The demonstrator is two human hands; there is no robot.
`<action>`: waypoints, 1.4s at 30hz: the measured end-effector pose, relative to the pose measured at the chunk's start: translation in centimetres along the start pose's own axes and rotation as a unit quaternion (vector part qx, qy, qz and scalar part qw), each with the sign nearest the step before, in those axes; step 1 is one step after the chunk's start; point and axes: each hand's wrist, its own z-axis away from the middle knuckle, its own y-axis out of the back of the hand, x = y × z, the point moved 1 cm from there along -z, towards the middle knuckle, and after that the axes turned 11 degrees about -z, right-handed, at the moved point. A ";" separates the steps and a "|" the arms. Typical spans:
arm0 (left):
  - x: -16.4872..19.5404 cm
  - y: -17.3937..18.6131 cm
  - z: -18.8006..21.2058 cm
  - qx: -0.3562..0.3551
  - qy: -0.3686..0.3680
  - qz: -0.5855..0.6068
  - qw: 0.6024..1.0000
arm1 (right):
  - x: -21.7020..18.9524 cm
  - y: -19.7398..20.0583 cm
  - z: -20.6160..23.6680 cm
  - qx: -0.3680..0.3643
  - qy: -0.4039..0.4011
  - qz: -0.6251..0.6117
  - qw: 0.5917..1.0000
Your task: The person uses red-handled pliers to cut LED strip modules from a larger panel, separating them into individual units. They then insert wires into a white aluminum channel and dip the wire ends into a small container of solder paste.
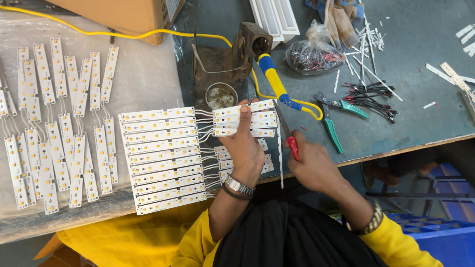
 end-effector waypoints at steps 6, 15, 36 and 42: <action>0.0 0.4 -0.3 0.020 0.027 0.014 0.999 | 0.3 -0.6 -0.1 0.015 -0.008 0.007 1.000; 0.3 0.4 -0.8 0.018 0.081 0.038 0.996 | 2.3 -1.0 -0.2 -0.219 -0.140 -0.614 0.745; 0.7 -0.4 -0.8 -0.014 0.077 0.008 0.997 | 6.2 2.4 2.4 -0.224 -0.176 -0.628 0.724; 1.0 -0.1 -0.9 -0.032 0.113 0.009 0.993 | 9.9 4.4 7.9 -0.246 -0.155 -0.690 0.663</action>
